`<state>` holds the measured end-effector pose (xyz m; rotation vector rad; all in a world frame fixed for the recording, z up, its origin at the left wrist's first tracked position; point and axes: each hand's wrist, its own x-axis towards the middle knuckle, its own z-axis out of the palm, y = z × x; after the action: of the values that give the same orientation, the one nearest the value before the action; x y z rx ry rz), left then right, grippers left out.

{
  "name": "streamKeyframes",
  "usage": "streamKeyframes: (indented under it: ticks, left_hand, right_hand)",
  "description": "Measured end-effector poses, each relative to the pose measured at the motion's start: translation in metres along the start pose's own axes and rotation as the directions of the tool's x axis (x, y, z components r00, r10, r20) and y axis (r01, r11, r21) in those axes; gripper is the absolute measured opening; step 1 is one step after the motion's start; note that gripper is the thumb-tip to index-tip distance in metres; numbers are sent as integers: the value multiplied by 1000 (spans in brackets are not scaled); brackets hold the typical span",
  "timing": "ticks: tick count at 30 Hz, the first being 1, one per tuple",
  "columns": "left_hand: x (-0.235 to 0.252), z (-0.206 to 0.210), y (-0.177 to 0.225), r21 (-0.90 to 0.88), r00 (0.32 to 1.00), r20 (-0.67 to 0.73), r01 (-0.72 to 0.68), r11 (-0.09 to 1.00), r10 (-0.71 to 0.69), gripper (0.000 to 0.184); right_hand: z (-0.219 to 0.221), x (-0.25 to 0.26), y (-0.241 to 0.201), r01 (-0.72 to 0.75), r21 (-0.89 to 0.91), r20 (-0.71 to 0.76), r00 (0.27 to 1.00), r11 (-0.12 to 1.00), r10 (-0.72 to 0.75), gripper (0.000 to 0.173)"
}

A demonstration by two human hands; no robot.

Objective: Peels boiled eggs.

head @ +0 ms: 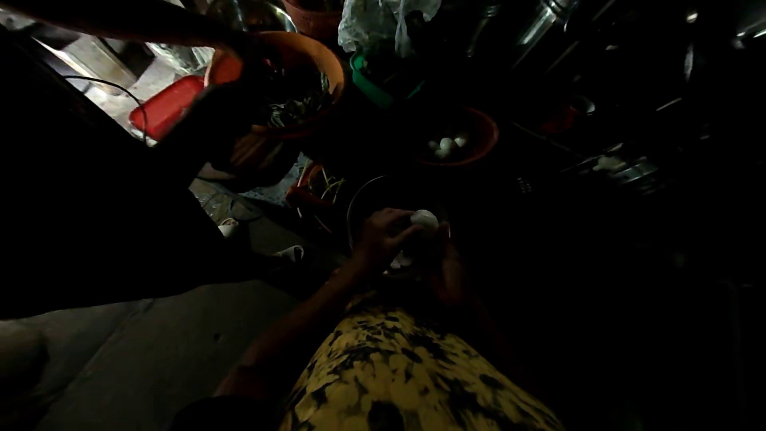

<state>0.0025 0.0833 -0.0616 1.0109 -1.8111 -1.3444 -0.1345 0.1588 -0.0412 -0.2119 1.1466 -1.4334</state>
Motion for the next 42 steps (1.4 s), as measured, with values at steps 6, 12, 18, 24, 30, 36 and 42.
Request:
streamKeyframes:
  ticks: [6, 12, 18, 24, 30, 36, 42]
  left_hand:
    - [-5, 3, -6, 233, 977, 72, -214, 949, 203, 37]
    - [-7, 4, -17, 216, 923, 160, -379, 900, 350, 35]
    - [1, -10, -19, 124, 918, 173, -380, 917, 357, 33]
    - [8, -18, -25, 18, 908, 199, -379, 925, 368, 29]
    - [10, -15, -29, -89, 893, 215, -386, 918, 396, 29]
    - [7, -12, -23, -116, 905, 147, -384, 916, 398, 27]
    - [1, -9, -18, -363, 960, 79, -222, 905, 268, 26]
  right_hand:
    - [-1, -2, -1, 3, -124, -4, 1000, 992, -3, 36]
    - [4, 2, 2, -24, -126, -55, 998, 992, 17, 27]
    - [15, 4, 4, 8, -168, -91, 996, 986, -24, 30]
    - [13, 3, 13, 23, -75, -92, 995, 997, -30, 31]
    - [-3, 3, 18, 16, -31, -8, 1000, 999, -16, 32]
    - [-6, 2, 11, -4, 51, 28, 1000, 999, 2, 29]
    - [-18, 9, 0, 1, 62, 138, 990, 998, -10, 38]
